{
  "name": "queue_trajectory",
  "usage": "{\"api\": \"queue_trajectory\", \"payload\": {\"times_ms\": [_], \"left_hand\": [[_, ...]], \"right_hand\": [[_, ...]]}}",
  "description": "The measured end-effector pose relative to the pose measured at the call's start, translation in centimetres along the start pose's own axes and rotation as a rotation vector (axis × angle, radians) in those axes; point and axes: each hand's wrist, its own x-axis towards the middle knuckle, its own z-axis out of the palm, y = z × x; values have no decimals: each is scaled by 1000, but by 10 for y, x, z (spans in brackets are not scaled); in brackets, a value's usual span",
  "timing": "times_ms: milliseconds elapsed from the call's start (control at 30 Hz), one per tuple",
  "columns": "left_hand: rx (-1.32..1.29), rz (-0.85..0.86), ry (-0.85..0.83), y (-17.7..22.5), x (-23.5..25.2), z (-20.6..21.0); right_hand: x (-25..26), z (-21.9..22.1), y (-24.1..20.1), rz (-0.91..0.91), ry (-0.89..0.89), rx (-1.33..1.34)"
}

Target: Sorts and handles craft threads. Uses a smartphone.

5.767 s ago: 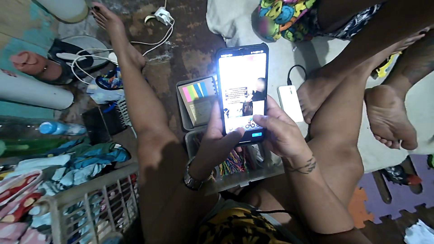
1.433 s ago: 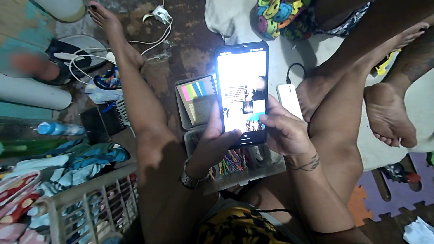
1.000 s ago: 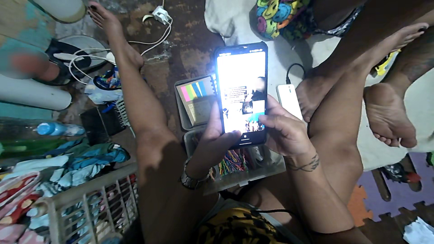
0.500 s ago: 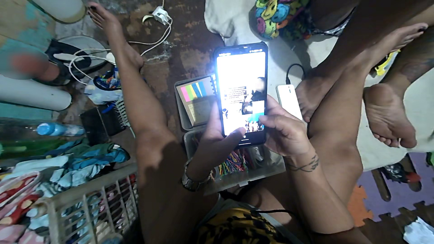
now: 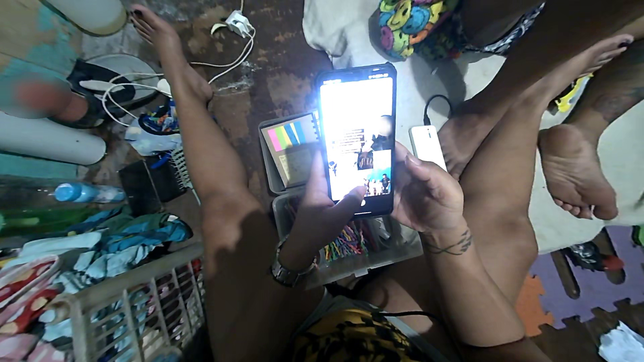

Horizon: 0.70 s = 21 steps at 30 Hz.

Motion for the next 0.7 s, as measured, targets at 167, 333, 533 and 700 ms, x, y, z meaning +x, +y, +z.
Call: {"api": "queue_trajectory", "payload": {"times_ms": [167,333,533,700], "left_hand": [[-10,4,1,-1,1,0],[-29,-6,-10,-1,1,-1],[-29,-7,-19,-1,2,-1],[-7,-21,-27,-2,3,-2]], "right_hand": [[0,0,0,-4,-1,2],[1,0,0,-8,-7,-4],[1,-1,0,-6,-16,-20],[1,0,0,-3,-4,-19]]}}
